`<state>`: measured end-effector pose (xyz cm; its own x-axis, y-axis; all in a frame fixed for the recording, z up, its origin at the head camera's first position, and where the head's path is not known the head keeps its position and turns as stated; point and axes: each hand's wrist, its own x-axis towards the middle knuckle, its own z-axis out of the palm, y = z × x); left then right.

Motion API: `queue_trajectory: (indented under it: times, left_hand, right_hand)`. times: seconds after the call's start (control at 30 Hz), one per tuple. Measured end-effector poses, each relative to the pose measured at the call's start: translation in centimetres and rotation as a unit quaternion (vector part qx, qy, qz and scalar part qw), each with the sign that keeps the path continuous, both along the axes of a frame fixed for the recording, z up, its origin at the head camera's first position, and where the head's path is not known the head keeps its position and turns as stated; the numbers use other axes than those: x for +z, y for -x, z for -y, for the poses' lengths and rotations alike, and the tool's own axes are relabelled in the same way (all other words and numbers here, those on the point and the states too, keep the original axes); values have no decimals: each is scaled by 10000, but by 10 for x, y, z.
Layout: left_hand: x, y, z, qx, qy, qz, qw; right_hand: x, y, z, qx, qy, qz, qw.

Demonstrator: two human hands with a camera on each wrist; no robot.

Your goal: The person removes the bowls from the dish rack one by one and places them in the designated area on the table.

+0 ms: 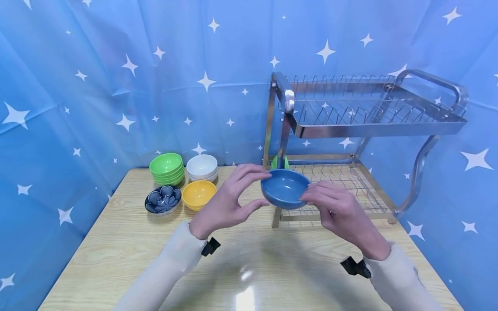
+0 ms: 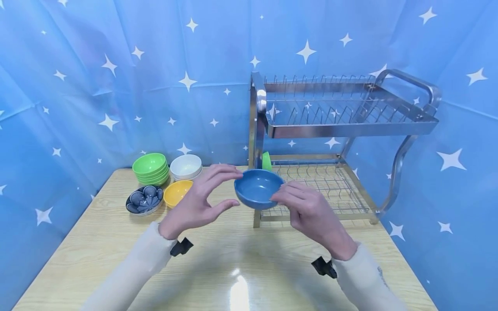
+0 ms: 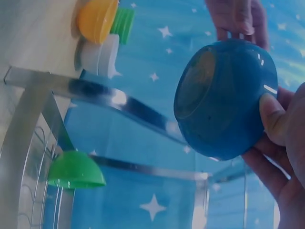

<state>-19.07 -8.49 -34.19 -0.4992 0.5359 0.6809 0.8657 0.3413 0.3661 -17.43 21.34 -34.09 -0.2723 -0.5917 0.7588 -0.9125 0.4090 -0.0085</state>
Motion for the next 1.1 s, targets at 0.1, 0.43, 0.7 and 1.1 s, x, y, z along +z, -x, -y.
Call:
queue_trajectory:
  times: [0.1,0.43,0.7,1.1]
  left_hand:
    - [-1,-9,3,-136,356,-254,9990]
    - [-10,-20,16,-297,1165,-727,9901]
    - [-12,-23,23,-135,1808,-917,9791]
    - [-10,-16,35,-41,1761,-833,9808]
  right_hand:
    - [-3,-1,9,12,-260,11,9997]
    - [-11,-2,31,122,-744,-98,9971]
    - [-16,0,38,112,-1013,201,9946]
    - [-16,13,46,607,-372,676,9952]
